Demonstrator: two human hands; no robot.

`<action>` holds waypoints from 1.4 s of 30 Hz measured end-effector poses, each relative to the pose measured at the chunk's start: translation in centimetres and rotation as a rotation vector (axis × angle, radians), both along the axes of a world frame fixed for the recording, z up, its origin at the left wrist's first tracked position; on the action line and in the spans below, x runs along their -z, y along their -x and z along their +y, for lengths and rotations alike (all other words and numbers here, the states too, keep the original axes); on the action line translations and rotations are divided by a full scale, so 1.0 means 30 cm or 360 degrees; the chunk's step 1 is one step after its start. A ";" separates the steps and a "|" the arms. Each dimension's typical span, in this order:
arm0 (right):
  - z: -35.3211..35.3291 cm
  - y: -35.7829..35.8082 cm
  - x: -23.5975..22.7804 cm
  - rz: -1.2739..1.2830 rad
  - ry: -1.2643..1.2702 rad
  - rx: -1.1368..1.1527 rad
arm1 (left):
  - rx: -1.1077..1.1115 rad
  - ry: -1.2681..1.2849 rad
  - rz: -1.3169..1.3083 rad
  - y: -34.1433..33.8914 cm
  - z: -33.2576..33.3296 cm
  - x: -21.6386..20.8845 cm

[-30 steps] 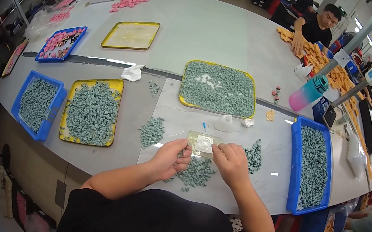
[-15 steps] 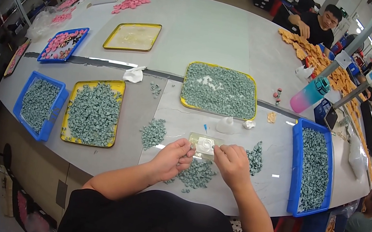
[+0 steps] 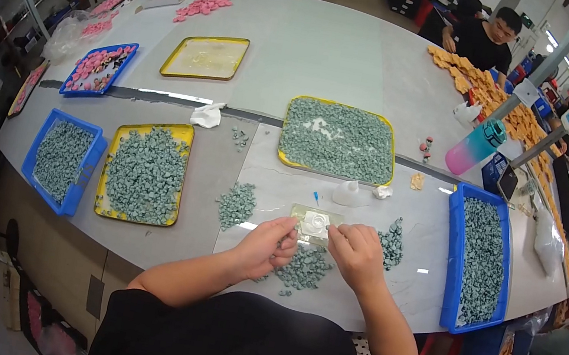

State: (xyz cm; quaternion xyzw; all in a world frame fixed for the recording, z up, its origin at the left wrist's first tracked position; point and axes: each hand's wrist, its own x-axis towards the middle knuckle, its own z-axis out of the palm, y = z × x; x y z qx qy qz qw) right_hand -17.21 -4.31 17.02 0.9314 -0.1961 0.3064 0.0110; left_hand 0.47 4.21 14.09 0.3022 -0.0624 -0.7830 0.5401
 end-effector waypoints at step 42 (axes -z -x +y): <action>-0.067 0.336 -0.042 -0.0085 0.0066 -0.0049 | -0.0085 -0.0143 -0.0052 0.293 -0.057 -0.071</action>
